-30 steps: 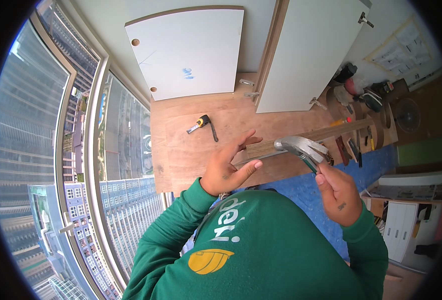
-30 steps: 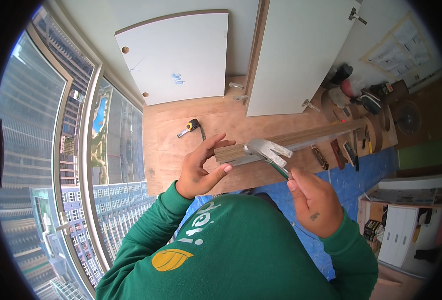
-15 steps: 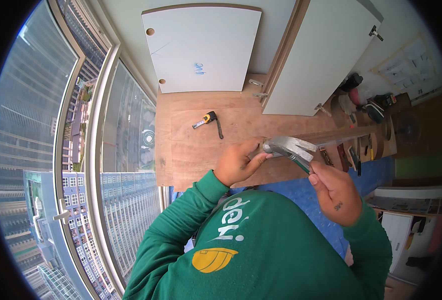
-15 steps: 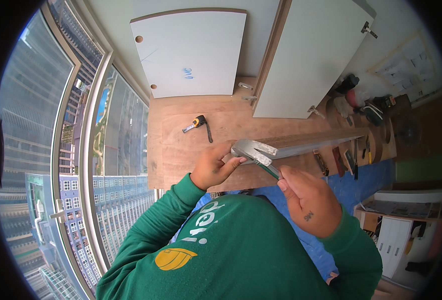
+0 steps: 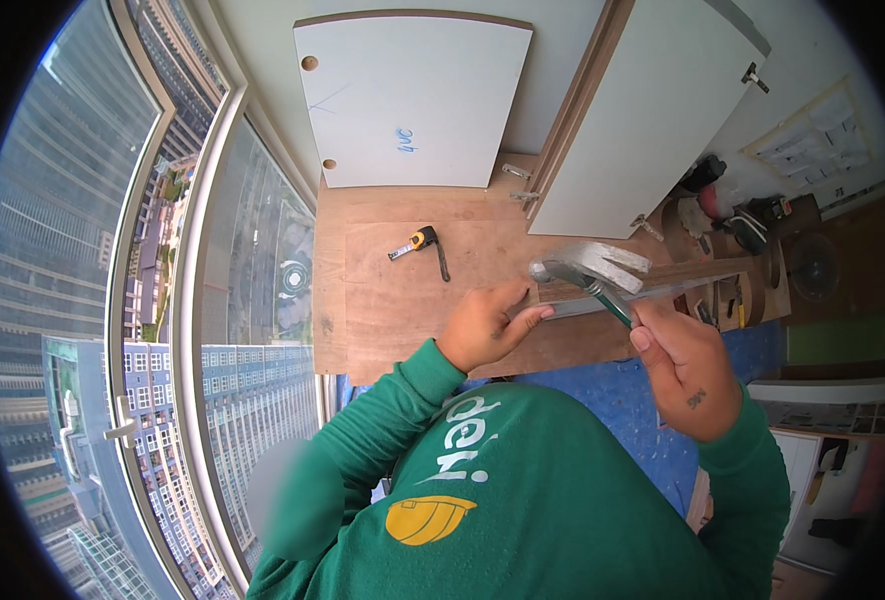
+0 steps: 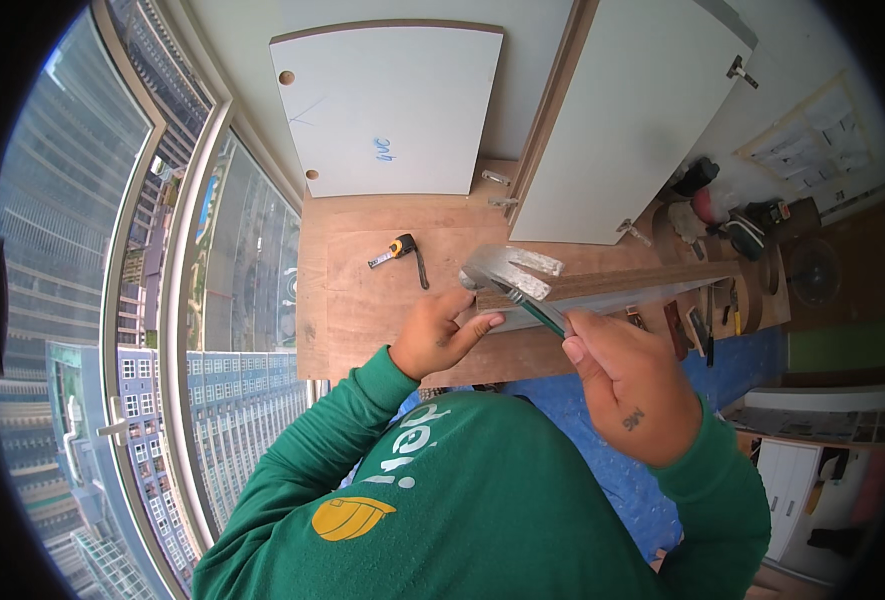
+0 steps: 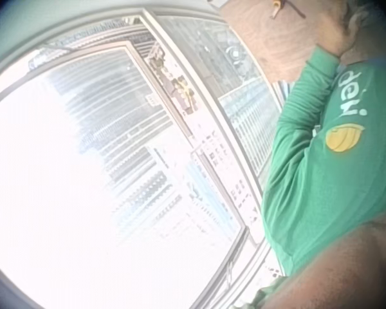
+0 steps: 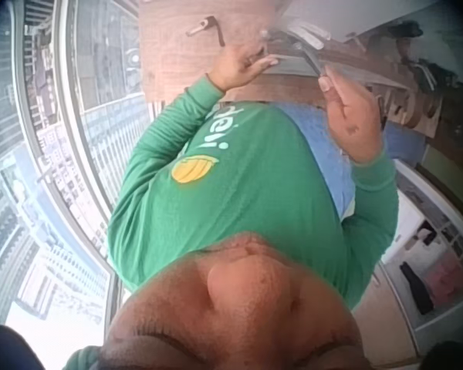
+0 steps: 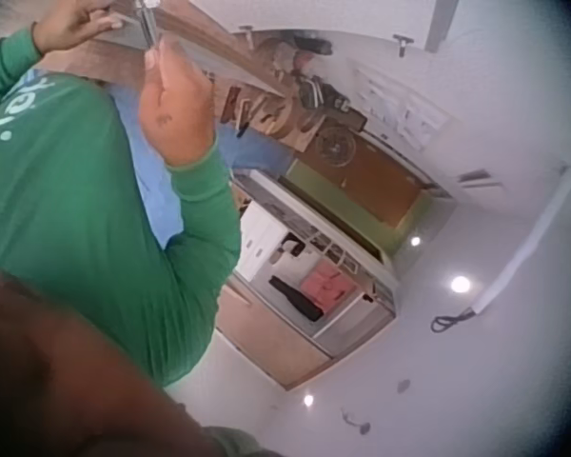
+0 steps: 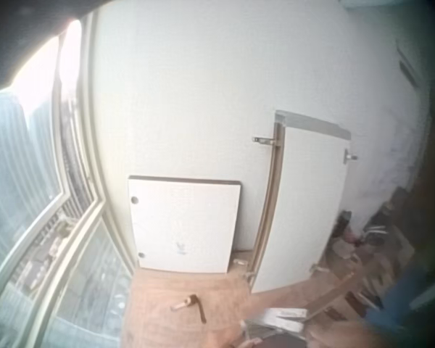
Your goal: The person assembles wooden cabinet components by hand, using a hammer and utility knife to fit and trim panels. They repeatedly position, tap, and adjust the pieces to align them with the cabinet frame.
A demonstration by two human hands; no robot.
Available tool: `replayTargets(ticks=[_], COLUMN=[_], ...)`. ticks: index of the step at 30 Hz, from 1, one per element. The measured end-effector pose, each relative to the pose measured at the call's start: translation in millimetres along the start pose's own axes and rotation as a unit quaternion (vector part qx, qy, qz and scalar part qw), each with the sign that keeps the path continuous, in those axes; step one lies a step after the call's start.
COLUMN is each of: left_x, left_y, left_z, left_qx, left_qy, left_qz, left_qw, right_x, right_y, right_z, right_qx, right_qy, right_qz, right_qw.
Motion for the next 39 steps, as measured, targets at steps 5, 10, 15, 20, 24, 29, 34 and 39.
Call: replayTargets(ticks=[5,10,15,20,24,29,34,39], left_x=[0,1,4,4,3,5,8,12], left_y=[-2,-1,1,0,0,1,0,0], left_z=[0,1,4,2,2,5,8,6], left_qx=[-0.002,-0.007,-0.009,0.001,0.008,-0.004,-0.017,0.020], left_qy=[-0.015,-0.026,-0.040,-0.019,-0.010,-0.039,-0.039,-0.009], left_qz=[-0.010,-0.006,0.013,0.003,0.003,-0.005,0.017,-0.001], left_qw=[1.000,1.000,0.999,1.000,1.000,0.999,0.999,1.000], right_x=[5,11,2,1,2,3,-8,-25], right_y=[9,10,11,13,13,-1,-14,-16], right_z=[4,-6,-4,-5,-5,-7,-3,-4], right_qx=[0.034,-0.017,0.033,0.012,0.018,0.012,-0.014,0.015], right_qy=[-0.021,-0.002,-0.002,-0.008,0.000,-0.003,0.006,0.016], right_qz=[0.024,0.007,0.045,0.031,0.048,0.044,0.044,0.047], right_qw=[0.999,1.000,0.998,0.999,0.999,0.999,0.999,0.999])
Point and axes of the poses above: each hand's wrist, its own y-axis towards the middle knuckle, its own z-axis out of the palm, x = y × z, the point moved 2 cm from there along y, towards the middle knuckle, and after that the axes turned 13 degrees about -x, right-handed, at the moved point
